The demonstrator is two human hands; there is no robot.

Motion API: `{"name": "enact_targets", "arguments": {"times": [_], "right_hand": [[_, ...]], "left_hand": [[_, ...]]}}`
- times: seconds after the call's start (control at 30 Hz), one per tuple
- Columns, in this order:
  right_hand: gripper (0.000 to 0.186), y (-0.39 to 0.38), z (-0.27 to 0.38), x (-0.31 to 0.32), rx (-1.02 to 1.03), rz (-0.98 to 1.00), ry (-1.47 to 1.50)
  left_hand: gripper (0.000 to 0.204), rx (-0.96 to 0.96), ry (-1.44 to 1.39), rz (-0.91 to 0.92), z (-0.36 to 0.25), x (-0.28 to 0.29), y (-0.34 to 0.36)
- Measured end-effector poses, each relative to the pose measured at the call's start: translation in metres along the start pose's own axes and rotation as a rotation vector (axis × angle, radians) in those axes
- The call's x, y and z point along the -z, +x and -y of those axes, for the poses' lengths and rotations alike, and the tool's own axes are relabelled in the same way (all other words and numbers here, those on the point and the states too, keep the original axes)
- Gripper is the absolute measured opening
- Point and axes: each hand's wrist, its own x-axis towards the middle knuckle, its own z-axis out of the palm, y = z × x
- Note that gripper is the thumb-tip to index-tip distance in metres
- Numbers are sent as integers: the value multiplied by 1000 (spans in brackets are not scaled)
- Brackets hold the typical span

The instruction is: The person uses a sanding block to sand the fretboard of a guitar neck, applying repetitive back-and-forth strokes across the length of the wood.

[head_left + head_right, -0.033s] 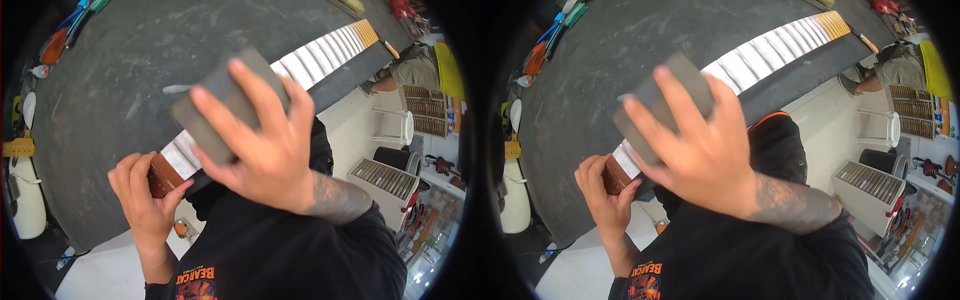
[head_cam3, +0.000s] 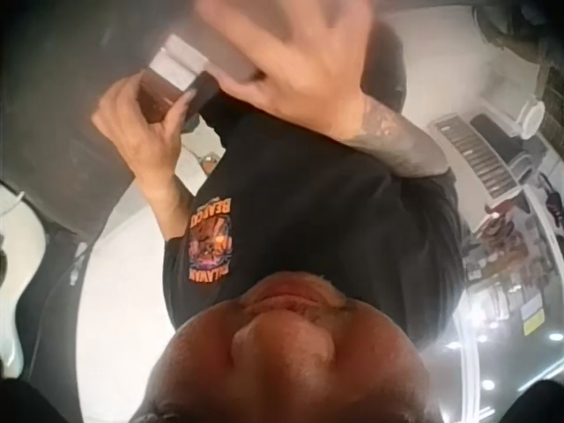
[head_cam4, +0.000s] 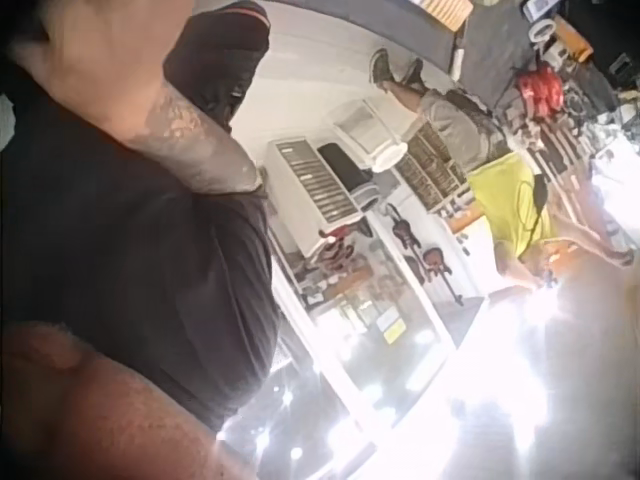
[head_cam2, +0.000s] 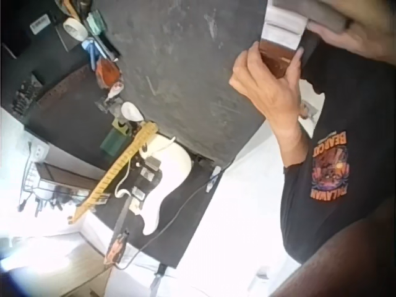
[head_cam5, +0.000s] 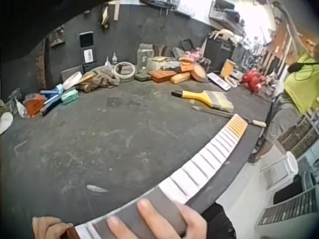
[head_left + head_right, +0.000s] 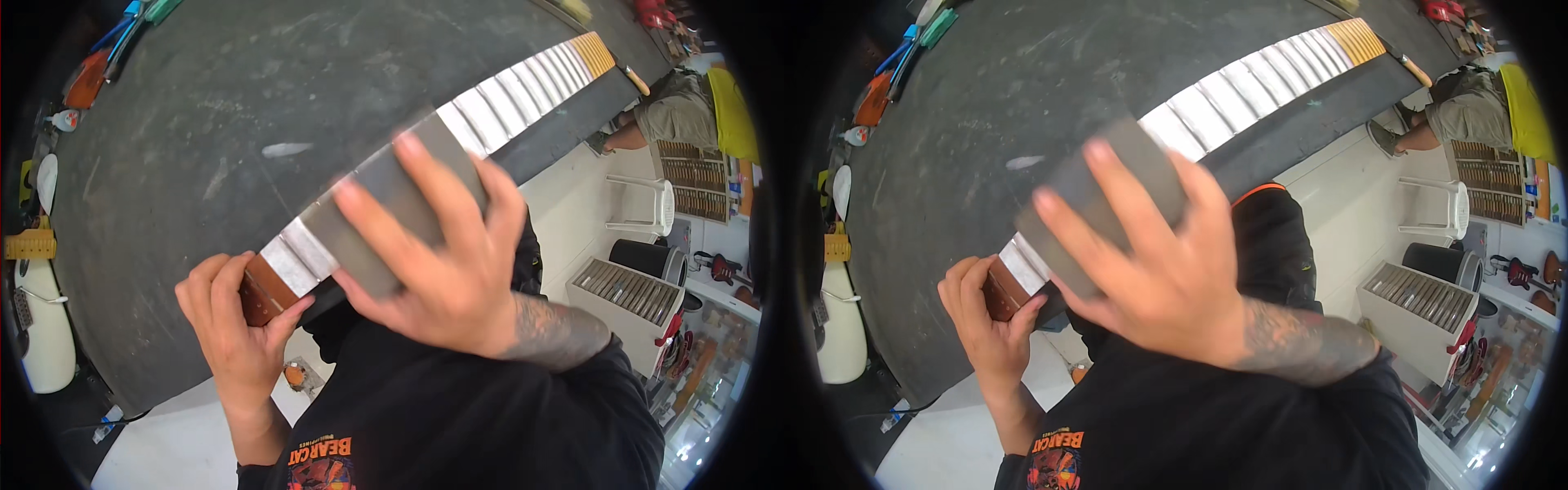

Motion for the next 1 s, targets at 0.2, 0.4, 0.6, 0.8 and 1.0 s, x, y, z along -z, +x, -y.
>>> {"name": "enact_targets", "arguments": {"times": [0.2, 0.4, 0.6, 0.8, 1.0], "right_hand": [[62, 21, -2, -4, -20, 6, 15], [64, -36, -6, 27, 22, 1, 10], [64, -40, -51, 76, 27, -54, -207], [67, 18, -91, 42, -75, 15, -32], [71, 17, -92, 41, -75, 32, 33]], "left_hand": [[74, 15, 9, 22, -3, 0, 1], [70, 25, -18, 12, -5, -2, 0], [72, 39, 20, 32, -7, 0, -1], [66, 42, -2, 64, -3, 0, -1], [78, 55, 46, 61, 4, 3, -9]]}}
